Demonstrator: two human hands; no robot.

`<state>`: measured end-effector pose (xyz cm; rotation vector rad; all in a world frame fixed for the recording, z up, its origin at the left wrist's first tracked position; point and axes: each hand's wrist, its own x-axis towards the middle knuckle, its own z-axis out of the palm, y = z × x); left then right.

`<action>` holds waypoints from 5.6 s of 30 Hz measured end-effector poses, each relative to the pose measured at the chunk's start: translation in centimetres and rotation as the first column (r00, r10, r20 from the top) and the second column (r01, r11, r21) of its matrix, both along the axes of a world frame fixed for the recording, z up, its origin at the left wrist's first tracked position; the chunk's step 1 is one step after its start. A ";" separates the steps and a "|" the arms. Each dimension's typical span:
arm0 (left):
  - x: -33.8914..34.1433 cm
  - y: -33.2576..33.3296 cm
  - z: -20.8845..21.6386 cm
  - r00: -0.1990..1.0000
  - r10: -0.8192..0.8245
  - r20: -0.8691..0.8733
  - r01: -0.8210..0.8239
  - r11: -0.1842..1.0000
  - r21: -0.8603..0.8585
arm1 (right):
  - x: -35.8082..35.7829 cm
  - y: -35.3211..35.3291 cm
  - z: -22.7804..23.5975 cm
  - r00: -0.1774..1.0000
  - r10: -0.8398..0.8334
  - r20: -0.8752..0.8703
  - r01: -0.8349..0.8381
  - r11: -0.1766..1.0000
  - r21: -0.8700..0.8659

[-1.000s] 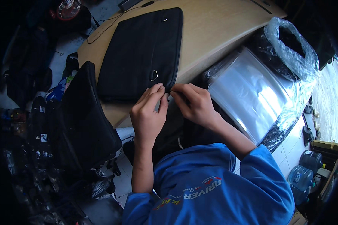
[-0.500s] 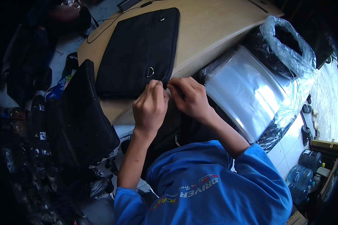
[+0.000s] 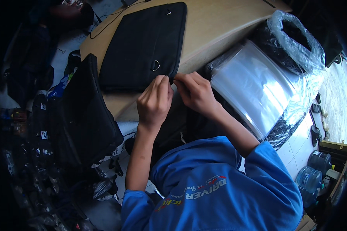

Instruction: The person puts laptop bags and shoulder straps into clear plastic bags by hand at a workbench.

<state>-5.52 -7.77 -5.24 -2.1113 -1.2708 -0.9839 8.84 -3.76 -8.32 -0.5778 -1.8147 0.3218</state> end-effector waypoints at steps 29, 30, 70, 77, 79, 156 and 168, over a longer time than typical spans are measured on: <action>2.1 9.2 5.4 0.982 0.123 -0.141 -0.187 0.650 -0.737 | -1.0 -1.4 -1.9 0.987 -0.158 -0.028 0.157 0.987 -0.021; 1.8 9.1 5.2 0.982 0.121 -0.144 -0.188 0.652 -0.735 | -0.6 -0.7 -1.9 0.983 -0.180 -0.034 0.180 0.984 0.003; -1.0 -1.5 -0.3 1.000 -0.022 0.023 0.023 0.996 -0.086 | 2.0 6.3 0.7 0.976 -0.202 0.081 0.211 0.970 -0.125; -3.1 -2.1 0.4 0.999 -0.013 -0.035 0.011 0.998 -0.063 | 2.5 6.8 0.8 0.980 -0.184 0.073 0.188 0.980 -0.058; -3.8 -2.0 0.9 1.000 0.004 -0.028 -0.006 0.998 -0.070 | 2.3 5.9 1.0 0.969 -0.245 -0.015 0.244 0.968 -0.062; 4.8 4.5 3.1 0.956 0.143 0.255 -0.102 0.981 -0.167 | 30.9 25.4 4.1 0.534 -0.837 0.117 0.828 0.491 -0.271; 4.2 4.7 0.9 0.945 0.189 0.268 -0.097 0.942 -0.322 | 37.4 28.8 2.3 0.321 -0.499 0.805 0.933 0.311 -0.179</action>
